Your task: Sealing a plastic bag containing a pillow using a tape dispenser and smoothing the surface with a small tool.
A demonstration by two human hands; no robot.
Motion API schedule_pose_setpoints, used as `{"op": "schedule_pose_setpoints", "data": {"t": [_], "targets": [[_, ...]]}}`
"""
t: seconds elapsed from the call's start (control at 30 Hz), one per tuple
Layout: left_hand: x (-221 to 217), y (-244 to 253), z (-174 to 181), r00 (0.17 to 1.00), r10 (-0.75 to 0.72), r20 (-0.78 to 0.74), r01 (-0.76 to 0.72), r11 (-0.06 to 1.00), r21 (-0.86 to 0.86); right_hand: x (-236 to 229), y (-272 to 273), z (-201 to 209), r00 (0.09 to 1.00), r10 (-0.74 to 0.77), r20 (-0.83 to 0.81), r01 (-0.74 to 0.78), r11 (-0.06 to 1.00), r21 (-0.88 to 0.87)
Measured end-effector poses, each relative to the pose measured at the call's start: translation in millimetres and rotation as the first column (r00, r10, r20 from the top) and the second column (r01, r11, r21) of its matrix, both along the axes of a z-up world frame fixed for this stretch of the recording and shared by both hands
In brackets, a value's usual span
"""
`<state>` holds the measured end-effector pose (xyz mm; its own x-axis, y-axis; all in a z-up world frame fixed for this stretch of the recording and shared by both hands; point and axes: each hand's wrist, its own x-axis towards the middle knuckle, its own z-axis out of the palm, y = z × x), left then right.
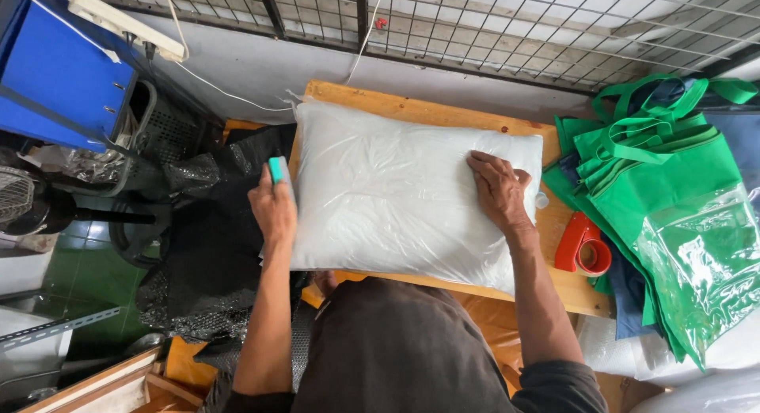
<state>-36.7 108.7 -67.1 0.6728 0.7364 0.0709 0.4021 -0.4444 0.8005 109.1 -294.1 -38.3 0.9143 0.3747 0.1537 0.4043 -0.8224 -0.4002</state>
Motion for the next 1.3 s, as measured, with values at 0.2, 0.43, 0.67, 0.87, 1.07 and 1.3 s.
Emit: {"op": "schedule_pose_setpoints", "data": {"t": [0.2,0.43,0.67,0.87,1.07,1.3], "targets": [[5,-194,81,0.773,-0.621,0.129,0.570,0.769,0.287,-13,7,0,0.998,-0.022,0.064,0.020,0.999,0.035],[-5,-186,22,0.766,-0.643,-0.006,0.566,0.669,0.482,-15,6,7,0.999,-0.017,0.041,0.015,0.998,0.068],[-13,-28,-45,0.983,-0.183,-0.007,0.171,0.906,0.388,-15,13,-4,0.990,-0.044,0.134,0.037,0.998,0.055],[-9,41,-86,0.949,-0.148,-0.278,0.095,0.976,-0.195,-16,10,-3,0.990,-0.047,0.133,0.036,0.996,0.085],[-14,-57,-1,0.980,-0.078,0.181,0.037,0.975,0.219,-16,10,-4,0.991,-0.063,0.115,0.048,0.991,0.124],[-23,-252,2,0.644,-0.758,0.104,0.557,0.557,0.616,-16,4,-11,0.991,-0.050,0.121,0.037,0.993,0.114]]}}
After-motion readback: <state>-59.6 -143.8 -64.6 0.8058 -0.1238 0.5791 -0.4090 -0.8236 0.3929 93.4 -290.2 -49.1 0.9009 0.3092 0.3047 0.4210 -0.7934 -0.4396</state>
